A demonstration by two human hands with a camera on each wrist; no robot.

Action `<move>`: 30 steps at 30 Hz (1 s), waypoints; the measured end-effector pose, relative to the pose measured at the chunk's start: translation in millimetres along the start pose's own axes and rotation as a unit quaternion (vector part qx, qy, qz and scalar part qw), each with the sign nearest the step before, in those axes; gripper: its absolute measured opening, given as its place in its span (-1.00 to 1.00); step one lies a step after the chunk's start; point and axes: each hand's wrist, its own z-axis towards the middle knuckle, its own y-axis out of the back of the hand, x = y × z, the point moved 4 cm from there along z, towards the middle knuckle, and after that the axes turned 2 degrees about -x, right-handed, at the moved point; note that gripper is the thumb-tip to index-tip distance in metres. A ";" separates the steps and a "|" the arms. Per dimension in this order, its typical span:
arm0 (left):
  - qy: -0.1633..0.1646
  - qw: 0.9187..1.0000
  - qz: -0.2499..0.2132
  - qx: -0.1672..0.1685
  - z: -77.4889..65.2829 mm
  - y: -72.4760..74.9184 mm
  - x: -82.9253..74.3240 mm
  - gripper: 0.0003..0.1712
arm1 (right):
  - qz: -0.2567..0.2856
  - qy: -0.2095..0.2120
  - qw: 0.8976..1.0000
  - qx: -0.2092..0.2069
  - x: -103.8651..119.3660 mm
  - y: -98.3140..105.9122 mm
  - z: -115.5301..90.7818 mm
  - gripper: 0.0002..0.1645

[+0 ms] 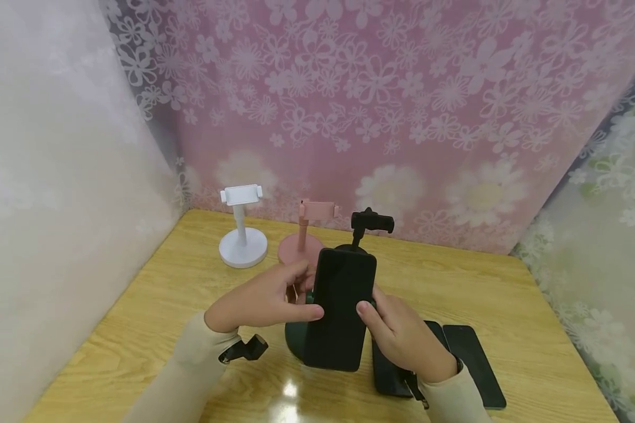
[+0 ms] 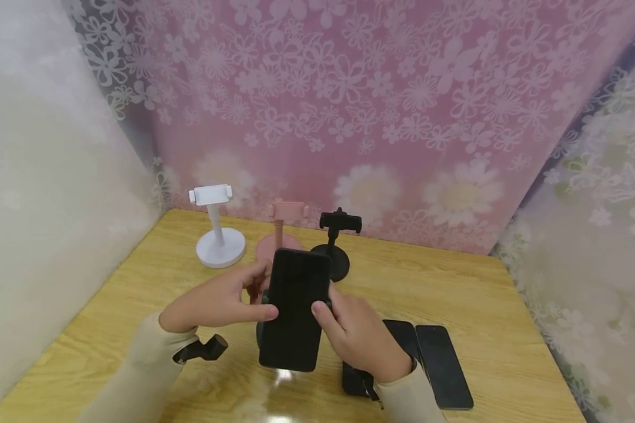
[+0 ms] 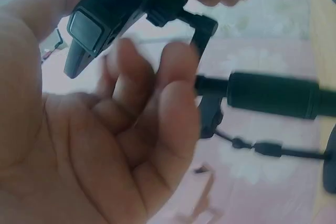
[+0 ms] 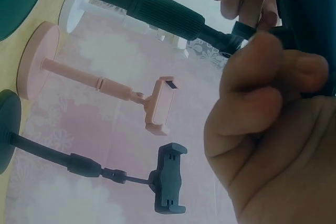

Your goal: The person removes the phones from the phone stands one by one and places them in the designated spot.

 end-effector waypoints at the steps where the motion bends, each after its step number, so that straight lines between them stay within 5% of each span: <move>1: -0.001 0.999 -0.033 -0.004 1.4 -1.7 2.5 -0.60 | -0.002 -0.003 1.000 -0.001 0.3 0.3 -0.9 -0.52; 4: 0.001 0.987 -0.162 0.005 4.6 -12.1 12.7 -0.47 | 0.004 -0.008 1.000 -0.008 0.5 0.0 -1.8 -0.40; 8: 0.020 0.947 -0.320 0.020 5.7 -30.3 25.4 -0.27 | -0.025 -0.035 0.999 -0.033 1.9 2.5 -2.4 -0.42; 11: 0.036 0.924 -0.381 0.017 5.0 -37.9 28.4 -0.31 | -0.082 -0.063 0.991 -0.084 9.9 15.0 0.0 -0.51; 14: 0.049 0.909 -0.414 0.011 3.8 -42.4 29.3 -0.36 | -0.143 -0.069 0.977 -0.142 27.6 32.1 5.3 -0.53; 17: 0.050 0.904 -0.425 -0.004 1.5 -43.9 28.6 -0.41 | -0.212 -0.042 0.964 -0.156 54.6 41.5 18.1 -0.41; 22: 0.043 0.898 -0.436 -0.042 -1.4 -44.9 26.3 -0.54 | -0.329 -0.016 0.940 -0.086 90.9 33.5 48.2 -0.24; 30: 0.054 0.894 -0.439 -0.066 -3.7 -50.7 26.0 -0.61 | -0.416 0.019 0.909 -0.035 99.2 14.7 78.8 -0.55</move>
